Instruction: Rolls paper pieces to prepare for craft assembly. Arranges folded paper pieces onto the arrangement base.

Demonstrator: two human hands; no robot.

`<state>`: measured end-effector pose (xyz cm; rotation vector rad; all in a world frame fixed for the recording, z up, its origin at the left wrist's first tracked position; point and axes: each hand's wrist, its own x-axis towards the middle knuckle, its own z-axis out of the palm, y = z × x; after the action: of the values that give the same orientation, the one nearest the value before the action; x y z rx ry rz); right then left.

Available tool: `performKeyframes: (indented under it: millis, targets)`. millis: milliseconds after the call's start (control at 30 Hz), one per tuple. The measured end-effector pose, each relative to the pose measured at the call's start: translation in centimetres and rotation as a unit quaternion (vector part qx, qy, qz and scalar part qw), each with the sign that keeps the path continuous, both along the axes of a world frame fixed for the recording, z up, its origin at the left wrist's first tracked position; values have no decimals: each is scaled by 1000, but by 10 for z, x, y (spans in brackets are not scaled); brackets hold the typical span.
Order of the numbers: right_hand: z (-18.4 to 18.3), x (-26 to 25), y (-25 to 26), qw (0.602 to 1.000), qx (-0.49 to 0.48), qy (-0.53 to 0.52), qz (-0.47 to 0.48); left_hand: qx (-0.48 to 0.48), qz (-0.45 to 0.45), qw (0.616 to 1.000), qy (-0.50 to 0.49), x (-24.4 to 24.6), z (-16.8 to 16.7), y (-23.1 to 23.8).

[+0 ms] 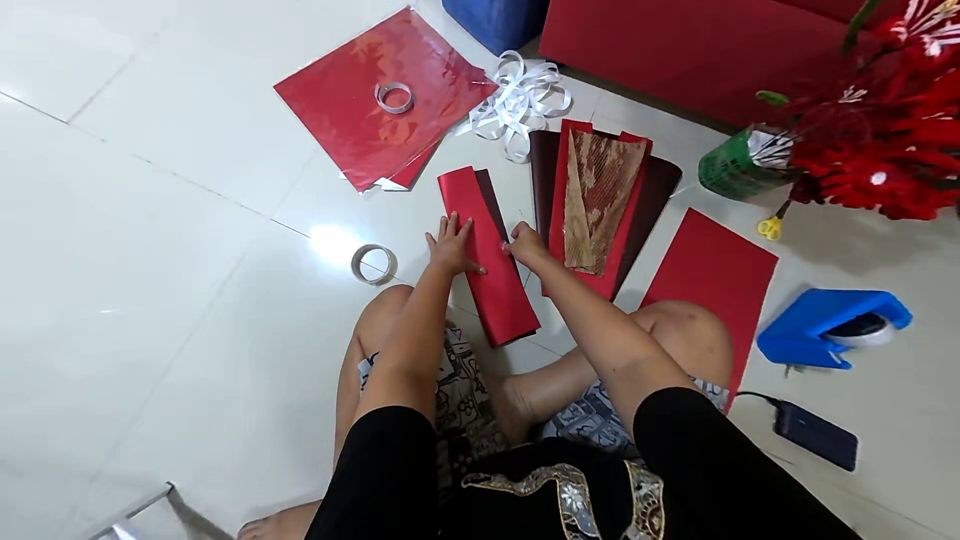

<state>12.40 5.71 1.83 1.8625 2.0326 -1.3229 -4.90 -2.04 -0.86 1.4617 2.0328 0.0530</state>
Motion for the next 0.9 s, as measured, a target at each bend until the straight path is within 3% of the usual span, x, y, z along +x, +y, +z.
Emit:
performKeyframes:
  millis: [467,900]
  targets:
    - [17,-15,0,994,-6,-107,29,2,1,1000,4,0,-1,0]
    - [22,-8,-3,993,0,-115,36,6,6,1000,4,1,3,0]
